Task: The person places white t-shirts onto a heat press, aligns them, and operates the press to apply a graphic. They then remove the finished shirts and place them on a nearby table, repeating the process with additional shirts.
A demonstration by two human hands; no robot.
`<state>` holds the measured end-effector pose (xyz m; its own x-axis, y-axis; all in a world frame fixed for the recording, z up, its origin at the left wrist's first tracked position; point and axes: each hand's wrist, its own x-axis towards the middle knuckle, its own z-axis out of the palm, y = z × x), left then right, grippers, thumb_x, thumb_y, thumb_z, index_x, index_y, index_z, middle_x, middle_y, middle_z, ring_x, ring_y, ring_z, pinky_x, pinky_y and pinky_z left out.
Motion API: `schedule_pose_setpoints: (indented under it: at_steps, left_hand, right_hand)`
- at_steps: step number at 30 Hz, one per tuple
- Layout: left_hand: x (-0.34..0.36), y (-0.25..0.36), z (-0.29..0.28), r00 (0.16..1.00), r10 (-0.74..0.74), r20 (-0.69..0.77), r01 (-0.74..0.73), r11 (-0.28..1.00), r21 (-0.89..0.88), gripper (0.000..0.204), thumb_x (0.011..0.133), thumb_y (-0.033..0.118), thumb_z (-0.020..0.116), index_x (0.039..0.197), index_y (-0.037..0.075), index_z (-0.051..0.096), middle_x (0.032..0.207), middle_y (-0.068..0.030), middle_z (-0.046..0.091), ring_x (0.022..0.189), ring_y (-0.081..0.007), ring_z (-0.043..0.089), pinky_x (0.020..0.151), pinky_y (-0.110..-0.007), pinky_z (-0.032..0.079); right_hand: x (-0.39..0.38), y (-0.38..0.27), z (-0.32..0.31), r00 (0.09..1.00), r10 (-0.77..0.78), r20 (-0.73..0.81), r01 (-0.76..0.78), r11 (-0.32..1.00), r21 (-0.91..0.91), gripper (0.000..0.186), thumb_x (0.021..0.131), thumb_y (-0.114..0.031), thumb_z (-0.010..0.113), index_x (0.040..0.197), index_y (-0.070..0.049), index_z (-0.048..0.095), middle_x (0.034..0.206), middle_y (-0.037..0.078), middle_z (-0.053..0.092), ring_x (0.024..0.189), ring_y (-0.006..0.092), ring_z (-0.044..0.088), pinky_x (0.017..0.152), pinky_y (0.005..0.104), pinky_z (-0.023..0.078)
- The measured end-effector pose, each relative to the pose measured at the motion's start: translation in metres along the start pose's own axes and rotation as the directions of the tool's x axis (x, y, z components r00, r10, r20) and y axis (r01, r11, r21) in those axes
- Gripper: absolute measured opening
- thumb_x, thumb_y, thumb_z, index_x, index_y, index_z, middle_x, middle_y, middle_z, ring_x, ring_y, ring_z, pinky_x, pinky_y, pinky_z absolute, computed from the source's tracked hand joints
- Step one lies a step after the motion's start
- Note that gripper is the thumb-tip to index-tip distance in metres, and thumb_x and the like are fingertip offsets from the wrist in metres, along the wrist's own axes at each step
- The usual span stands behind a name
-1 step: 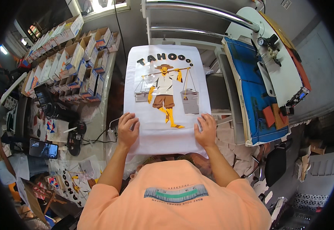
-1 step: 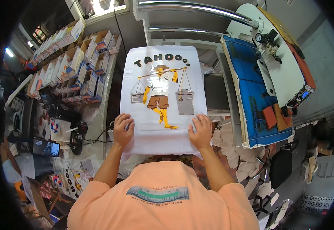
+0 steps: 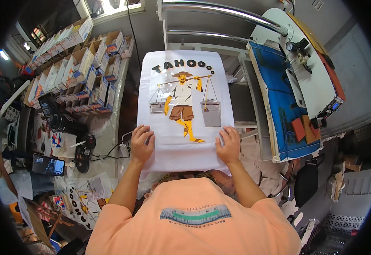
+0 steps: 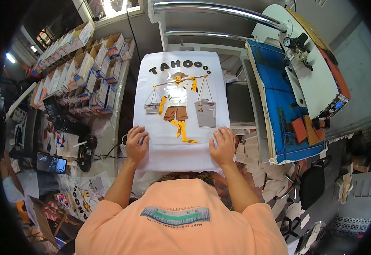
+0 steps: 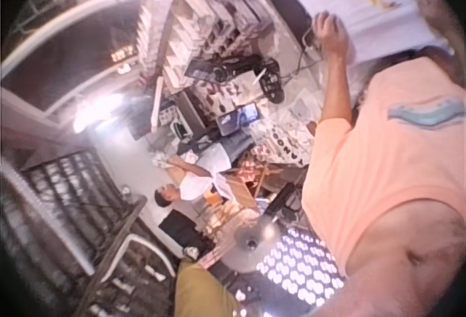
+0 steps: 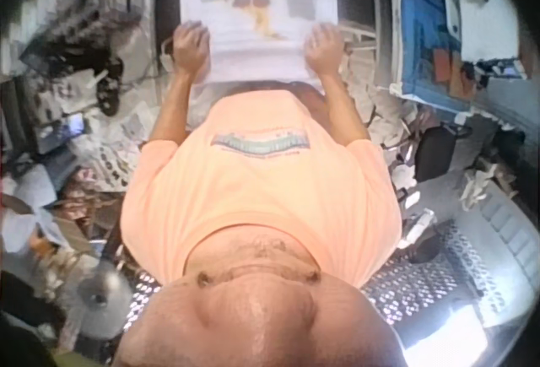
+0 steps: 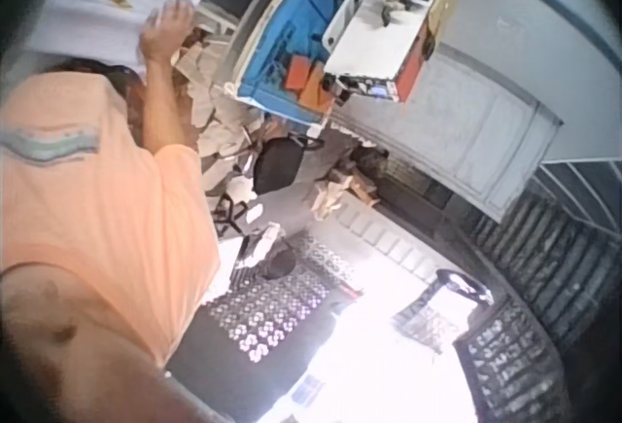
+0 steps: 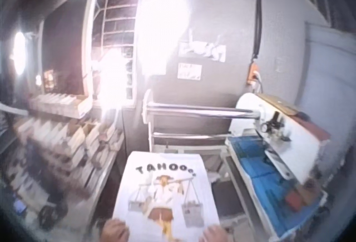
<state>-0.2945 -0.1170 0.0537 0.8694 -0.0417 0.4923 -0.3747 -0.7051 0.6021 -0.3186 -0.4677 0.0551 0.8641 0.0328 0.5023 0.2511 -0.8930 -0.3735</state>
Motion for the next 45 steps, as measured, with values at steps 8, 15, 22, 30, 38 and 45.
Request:
schedule_pose_setpoints:
  at_steps: [8,15,22,30,38,45]
  left_hand:
    - [0.003,-0.001,0.002,1.0,0.0,-0.014,-0.001,1.0,-0.014,0.014,0.076,0.003,0.072,0.09,0.002,0.071,0.108,-0.0129,0.068,0.115,-0.0335,0.057,0.098,-0.042,0.046]
    - [0.006,-0.002,0.005,1.0,-0.001,-0.02,0.001,0.999,-0.033,0.015,0.076,0.004,0.073,0.09,0.003,0.072,0.108,-0.0125,0.068,0.115,-0.0334,0.057,0.098,-0.042,0.046]
    - [0.003,-0.002,0.005,0.999,0.014,-0.042,-0.015,1.0,-0.011,0.014,0.076,0.006,0.073,0.089,0.003,0.072,0.107,-0.0121,0.068,0.114,-0.0339,0.057,0.098,-0.042,0.046]
    - [0.002,0.0,0.005,0.997,0.056,-0.054,-0.056,0.998,-0.009,0.014,0.076,0.006,0.073,0.09,0.003,0.071,0.106,-0.0125,0.068,0.112,-0.034,0.058,0.098,-0.042,0.046]
    - [-0.003,-0.006,0.005,0.993,0.094,-0.07,-0.094,0.996,0.005,0.015,0.075,0.008,0.073,0.089,0.003,0.071,0.107,-0.012,0.067,0.111,-0.0336,0.057,0.097,-0.041,0.045]
    - [0.005,-0.003,0.004,0.999,-0.026,0.031,0.024,0.998,0.065,0.015,0.074,0.013,0.072,0.088,0.01,0.069,0.11,-0.0073,0.062,0.112,-0.0312,0.052,0.095,-0.045,0.043]
  right_hand:
    - [0.002,0.001,0.003,1.0,-0.008,-0.02,0.007,1.0,-0.011,0.029,0.079,-0.019,0.068,0.104,-0.004,0.067,0.119,0.014,0.061,0.119,0.035,0.052,0.102,0.0477,0.039]
    - [0.004,0.002,-0.001,0.998,0.053,-0.017,-0.052,0.997,0.061,0.028,0.081,-0.016,0.067,0.106,-0.004,0.065,0.123,0.015,0.059,0.121,0.0359,0.051,0.103,0.0478,0.038]
    - [0.055,0.083,-0.171,0.847,0.014,-0.532,-0.206,0.931,-0.303,0.023,0.089,-0.011,0.064,0.109,-0.001,0.064,0.118,0.017,0.062,0.115,0.0358,0.055,0.099,0.0466,0.041]
    - [0.081,0.196,-0.274,0.869,0.373,-0.325,-0.495,0.632,-0.597,0.049,0.093,-0.042,0.058,0.112,0.004,0.063,0.117,0.024,0.061,0.115,0.0418,0.052,0.099,0.0495,0.041]
    - [0.088,0.147,-0.26,0.881,0.389,-0.27,-0.474,0.715,-0.514,0.047,0.091,-0.041,0.061,0.106,0.003,0.067,0.108,0.026,0.064,0.108,0.0446,0.054,0.095,0.0513,0.042]
    - [0.074,0.042,-0.201,0.93,0.193,-0.311,-0.315,0.855,-0.411,0.027,0.092,-0.027,0.062,0.104,-0.003,0.066,0.115,0.016,0.061,0.116,0.0386,0.05,0.095,0.0569,0.037]
